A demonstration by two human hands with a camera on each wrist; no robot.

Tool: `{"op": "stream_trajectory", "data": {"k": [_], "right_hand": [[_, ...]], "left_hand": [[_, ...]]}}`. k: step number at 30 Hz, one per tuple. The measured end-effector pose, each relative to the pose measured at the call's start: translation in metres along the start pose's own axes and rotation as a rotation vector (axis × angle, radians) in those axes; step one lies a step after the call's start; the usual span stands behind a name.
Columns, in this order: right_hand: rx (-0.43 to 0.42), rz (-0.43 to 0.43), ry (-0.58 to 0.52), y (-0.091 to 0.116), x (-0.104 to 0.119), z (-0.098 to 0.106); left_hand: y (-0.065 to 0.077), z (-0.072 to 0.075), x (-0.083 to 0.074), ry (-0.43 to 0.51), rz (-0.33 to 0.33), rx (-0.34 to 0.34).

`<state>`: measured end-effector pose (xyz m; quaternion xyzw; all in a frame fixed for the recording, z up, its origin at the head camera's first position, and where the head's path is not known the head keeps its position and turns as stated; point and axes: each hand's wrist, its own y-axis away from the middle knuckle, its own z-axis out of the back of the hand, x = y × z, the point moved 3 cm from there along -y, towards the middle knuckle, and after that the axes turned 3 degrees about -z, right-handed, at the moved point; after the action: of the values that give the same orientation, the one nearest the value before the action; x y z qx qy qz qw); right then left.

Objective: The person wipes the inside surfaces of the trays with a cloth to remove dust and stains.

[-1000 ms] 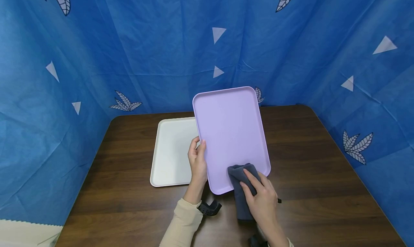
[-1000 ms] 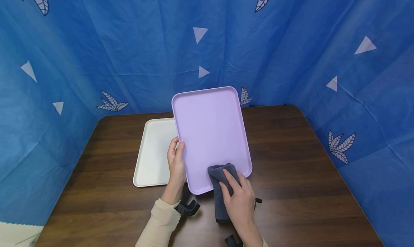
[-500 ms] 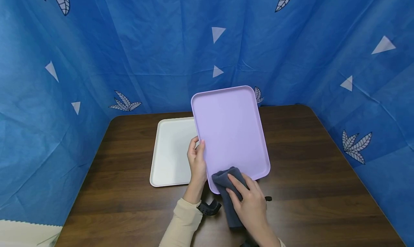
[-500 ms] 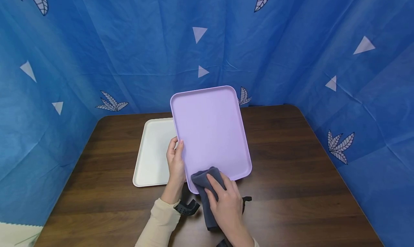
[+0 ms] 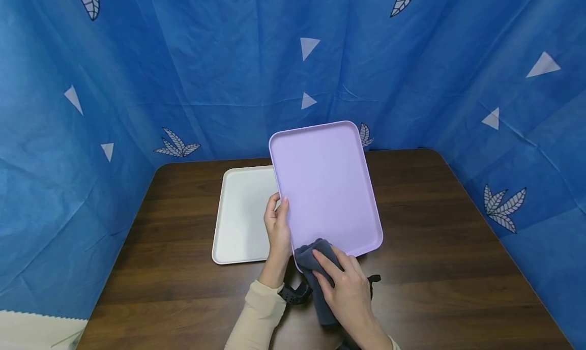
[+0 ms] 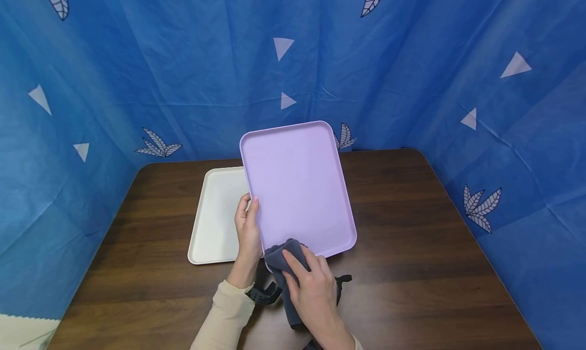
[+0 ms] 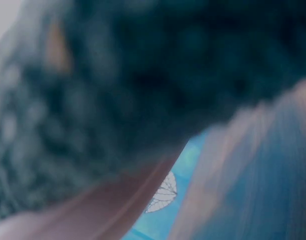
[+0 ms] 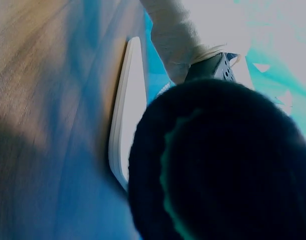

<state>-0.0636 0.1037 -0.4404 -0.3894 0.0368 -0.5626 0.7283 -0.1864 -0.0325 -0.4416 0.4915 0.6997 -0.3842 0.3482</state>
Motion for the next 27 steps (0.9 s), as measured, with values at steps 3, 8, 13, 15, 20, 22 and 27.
{"op": "stream_trajectory", "data": {"k": [3, 8, 13, 15, 20, 22, 27], "right_hand": [[0.005, 0.006, 0.013, 0.000, -0.001, 0.001], [0.017, 0.007, 0.027, 0.001, -0.003, 0.002], [0.020, 0.001, 0.031, 0.002, -0.007, 0.003], [0.021, -0.007, 0.037, 0.003, -0.008, 0.003], [0.033, -0.040, 0.052, 0.003, -0.014, 0.005], [0.036, -0.054, 0.059, 0.003, -0.017, 0.006], [0.033, -0.106, 0.067, 0.003, -0.029, 0.009]], "left_hand": [[0.000, -0.001, 0.000, 0.006, 0.000, 0.003], [0.000, -0.001, 0.002, 0.010, 0.006, -0.001], [0.001, -0.002, 0.003, 0.012, 0.010, -0.002], [0.001, -0.003, 0.003, 0.012, 0.007, -0.001], [0.002, -0.003, 0.004, 0.022, 0.002, -0.003], [0.002, -0.003, 0.004, 0.026, 0.001, -0.003], [0.002, -0.004, 0.004, 0.025, -0.004, 0.003]]}}
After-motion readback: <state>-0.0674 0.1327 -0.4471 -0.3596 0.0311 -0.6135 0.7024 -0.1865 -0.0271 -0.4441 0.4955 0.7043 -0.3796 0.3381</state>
